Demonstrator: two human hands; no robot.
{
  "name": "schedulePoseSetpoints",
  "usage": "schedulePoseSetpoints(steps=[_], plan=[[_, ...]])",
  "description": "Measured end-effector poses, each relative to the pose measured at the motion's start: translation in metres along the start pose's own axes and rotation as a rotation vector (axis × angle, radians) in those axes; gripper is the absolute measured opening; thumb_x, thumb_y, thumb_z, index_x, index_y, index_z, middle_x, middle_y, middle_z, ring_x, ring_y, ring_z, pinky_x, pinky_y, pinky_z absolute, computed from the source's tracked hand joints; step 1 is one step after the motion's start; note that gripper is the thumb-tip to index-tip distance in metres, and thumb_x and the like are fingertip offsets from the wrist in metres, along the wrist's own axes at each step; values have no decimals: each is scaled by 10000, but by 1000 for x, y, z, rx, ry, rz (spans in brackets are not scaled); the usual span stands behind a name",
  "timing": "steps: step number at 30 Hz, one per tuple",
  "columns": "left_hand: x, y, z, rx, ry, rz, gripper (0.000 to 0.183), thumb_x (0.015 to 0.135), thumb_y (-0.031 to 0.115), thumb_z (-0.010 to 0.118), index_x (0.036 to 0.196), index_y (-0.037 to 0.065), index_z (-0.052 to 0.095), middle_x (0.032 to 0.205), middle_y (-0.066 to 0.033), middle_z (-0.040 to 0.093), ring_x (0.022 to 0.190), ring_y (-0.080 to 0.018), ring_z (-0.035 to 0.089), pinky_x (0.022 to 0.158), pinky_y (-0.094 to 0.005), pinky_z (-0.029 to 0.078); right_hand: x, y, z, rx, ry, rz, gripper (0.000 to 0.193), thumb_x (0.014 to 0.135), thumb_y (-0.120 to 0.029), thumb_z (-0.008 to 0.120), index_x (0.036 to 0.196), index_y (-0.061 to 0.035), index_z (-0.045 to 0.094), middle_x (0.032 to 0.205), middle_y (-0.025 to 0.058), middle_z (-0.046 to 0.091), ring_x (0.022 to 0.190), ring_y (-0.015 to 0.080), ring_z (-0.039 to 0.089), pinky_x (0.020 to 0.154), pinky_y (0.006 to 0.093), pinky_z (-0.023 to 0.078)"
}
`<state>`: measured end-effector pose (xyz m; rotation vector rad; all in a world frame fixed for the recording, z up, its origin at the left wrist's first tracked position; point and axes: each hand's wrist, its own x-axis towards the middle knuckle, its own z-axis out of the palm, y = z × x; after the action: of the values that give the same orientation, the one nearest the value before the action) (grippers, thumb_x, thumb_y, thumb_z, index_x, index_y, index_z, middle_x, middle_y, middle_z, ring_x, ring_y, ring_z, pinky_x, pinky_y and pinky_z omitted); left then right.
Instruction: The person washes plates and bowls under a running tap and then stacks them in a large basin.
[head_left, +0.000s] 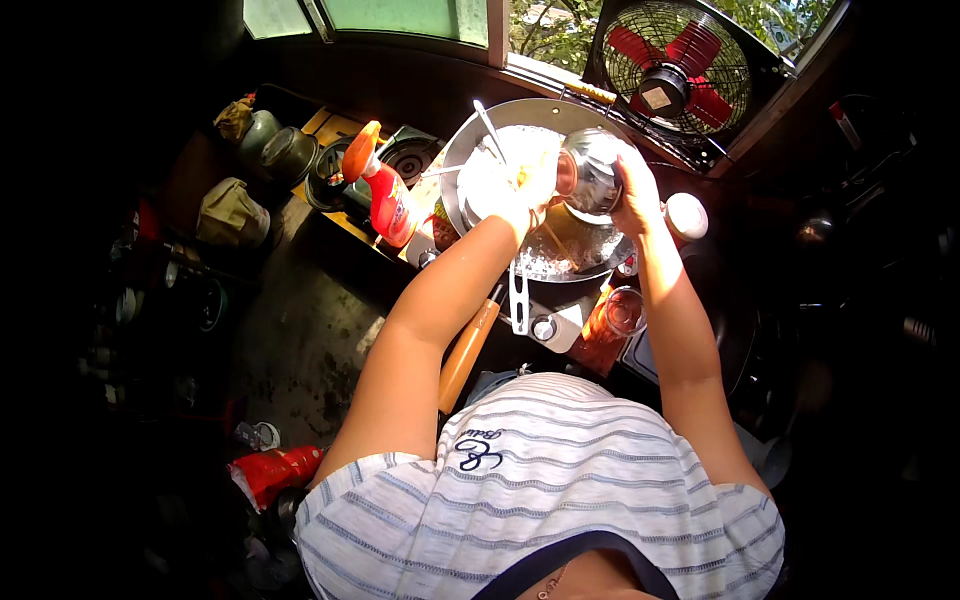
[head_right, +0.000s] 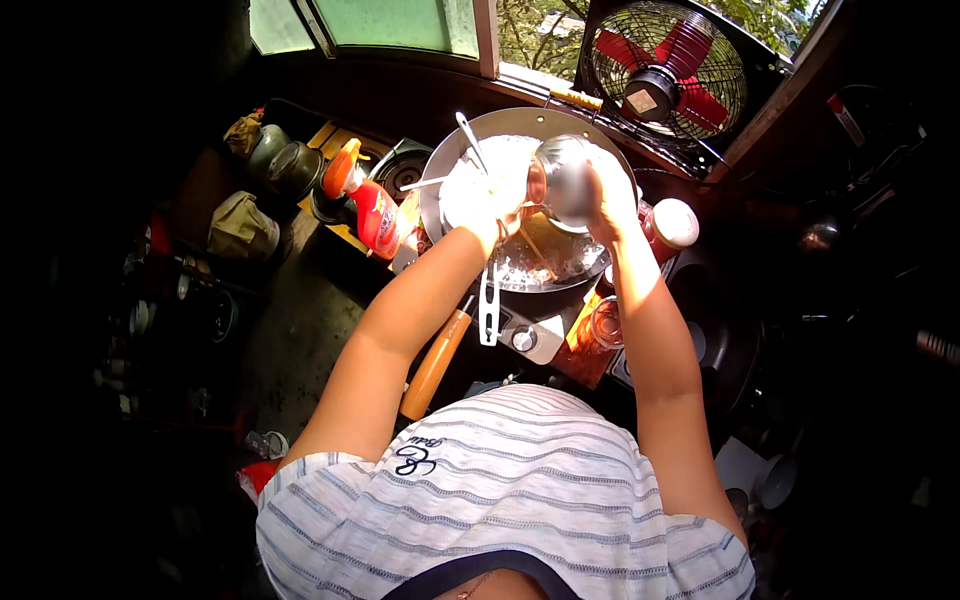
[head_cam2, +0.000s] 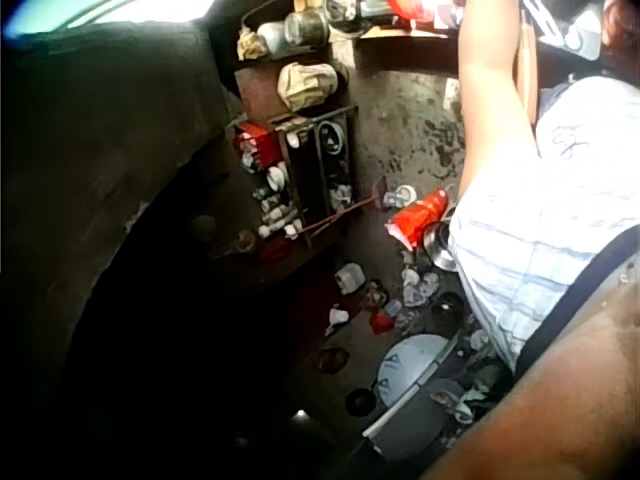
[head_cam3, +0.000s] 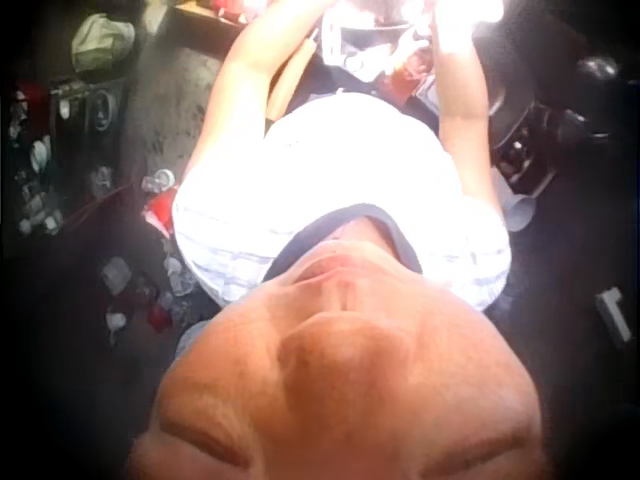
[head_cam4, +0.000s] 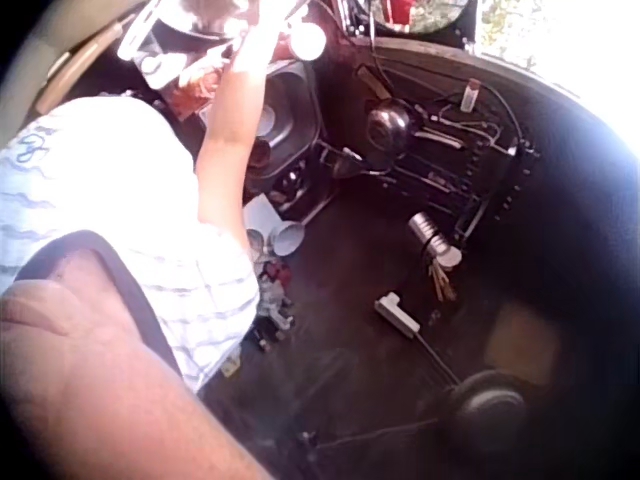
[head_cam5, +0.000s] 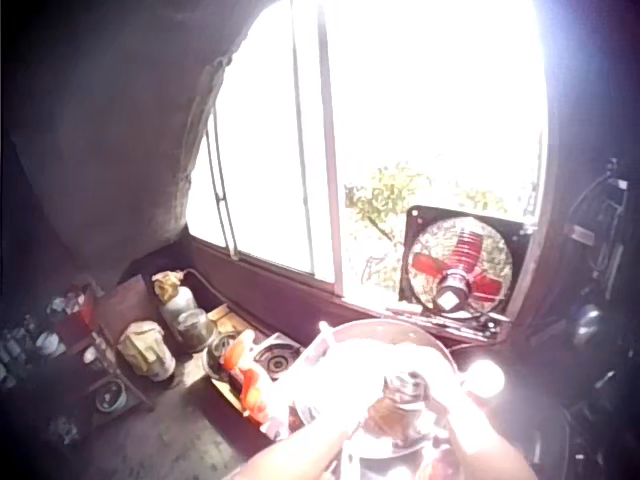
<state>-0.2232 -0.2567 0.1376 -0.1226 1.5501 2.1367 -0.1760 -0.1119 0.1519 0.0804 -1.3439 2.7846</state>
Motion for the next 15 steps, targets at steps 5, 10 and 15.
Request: schedulePoseSetpoints(steps=[5,10,15], plan=[[6,-8,-14,-548,-181,56,308,870,406,475,940,112,534,694,-3,551,496,-117,497,416,-246,423,10,-4,-15,-182,216,27,303,900,-288,446,1032,-23,511,773,22,565,528,105,520,455,239,442],[-8,9,-26,-430,-154,268,139,862,216,544,868,79,519,710,15,512,527,-78,452,436,-213,385,1,20,-45,-783,309,-450,242,860,-154,529,1049,-4,549,984,61,586,877,104,549,793,218,429],[-16,-4,-24,-49,-434,365,275,873,71,465,1142,19,450,1032,-92,554,916,-153,561,778,-262,472,-36,7,51,-1189,-174,-703,252,849,-122,526,1082,-35,570,1110,98,565,1047,218,520,946,326,351]])
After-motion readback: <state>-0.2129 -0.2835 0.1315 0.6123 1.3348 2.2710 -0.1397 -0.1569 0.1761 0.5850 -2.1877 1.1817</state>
